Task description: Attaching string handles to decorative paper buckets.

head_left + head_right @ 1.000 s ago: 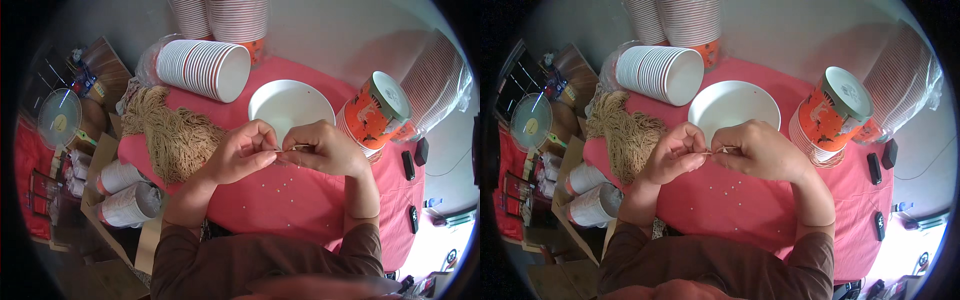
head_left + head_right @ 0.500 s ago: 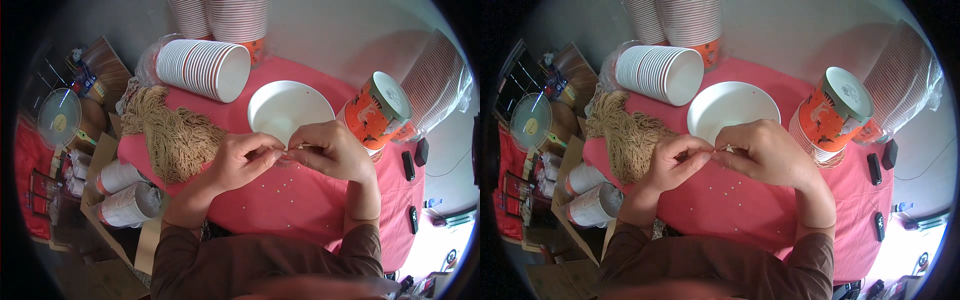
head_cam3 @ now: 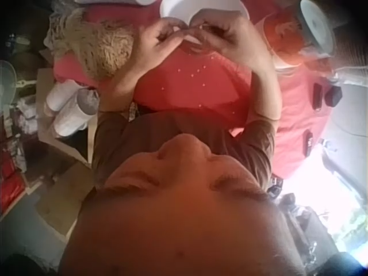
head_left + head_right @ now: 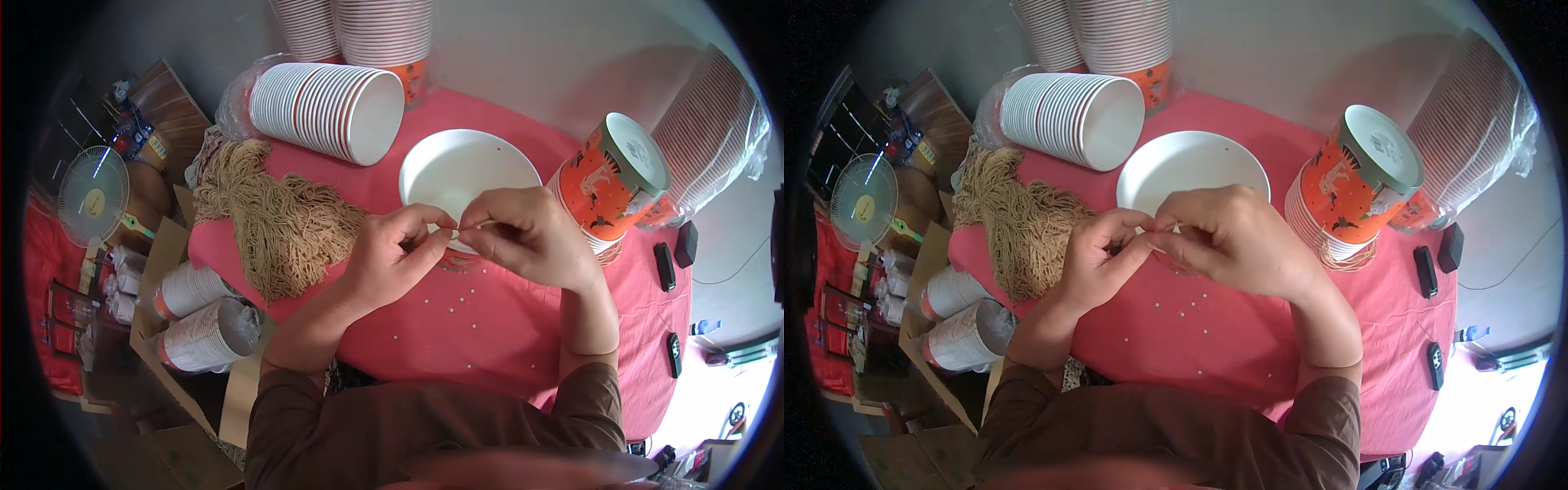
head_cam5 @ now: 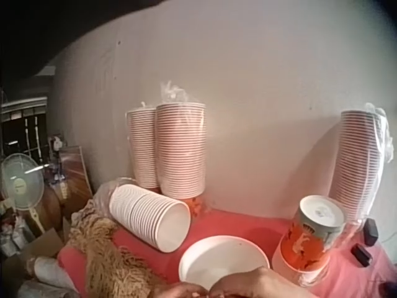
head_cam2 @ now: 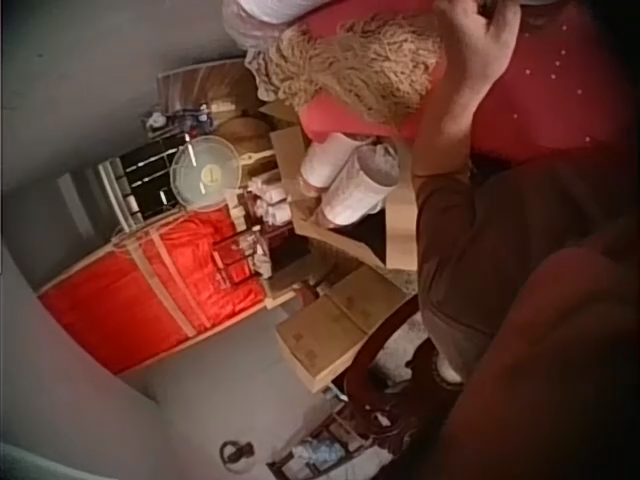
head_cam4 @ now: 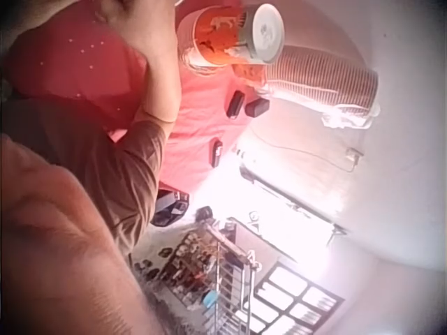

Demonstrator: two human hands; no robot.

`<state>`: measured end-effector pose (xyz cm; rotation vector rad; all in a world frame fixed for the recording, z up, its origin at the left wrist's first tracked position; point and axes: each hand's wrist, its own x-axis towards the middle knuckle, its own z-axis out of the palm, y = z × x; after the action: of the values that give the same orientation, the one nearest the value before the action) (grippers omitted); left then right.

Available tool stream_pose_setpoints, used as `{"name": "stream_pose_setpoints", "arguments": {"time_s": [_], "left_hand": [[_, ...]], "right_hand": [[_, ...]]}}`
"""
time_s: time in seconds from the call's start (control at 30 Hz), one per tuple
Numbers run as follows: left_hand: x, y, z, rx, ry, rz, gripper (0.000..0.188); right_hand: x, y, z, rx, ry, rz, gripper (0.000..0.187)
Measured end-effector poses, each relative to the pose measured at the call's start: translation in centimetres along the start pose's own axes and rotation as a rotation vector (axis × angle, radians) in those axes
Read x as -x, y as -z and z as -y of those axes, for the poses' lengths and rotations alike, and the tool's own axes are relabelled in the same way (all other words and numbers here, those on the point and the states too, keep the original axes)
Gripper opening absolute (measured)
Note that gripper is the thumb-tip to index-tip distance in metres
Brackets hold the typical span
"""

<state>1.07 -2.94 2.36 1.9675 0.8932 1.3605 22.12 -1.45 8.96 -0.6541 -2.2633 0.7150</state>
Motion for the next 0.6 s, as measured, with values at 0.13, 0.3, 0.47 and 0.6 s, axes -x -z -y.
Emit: {"name": "stream_pose_setpoints", "arguments": {"time_s": [0.13, 0.3, 0.47, 0.6], "left_hand": [[0.1, 0.0, -0.1, 0.016, 0.025, 0.033, 0.007], [0.1, 0.5, -0.3, 0.191, 0.149, 0.156, 0.008], [-0.8, 1.4, 0.7, 0.35, 0.307, -0.028, 0.009], [-0.8, 2.0, 0.8, 0.329, 0.335, -0.003, 0.011]], "right_hand": [[-0.3, 0.0, -0.4, -0.147, -0.181, -0.006, 0.006], [-0.8, -0.5, -1.7, -0.151, -0.224, -0.034, 0.006], [-1.3, -0.9, -2.5, 0.221, 0.057, -0.292, 0.013], [-1.1, -1.1, -2.2, 0.237, 0.138, -0.269, 0.023]]}}
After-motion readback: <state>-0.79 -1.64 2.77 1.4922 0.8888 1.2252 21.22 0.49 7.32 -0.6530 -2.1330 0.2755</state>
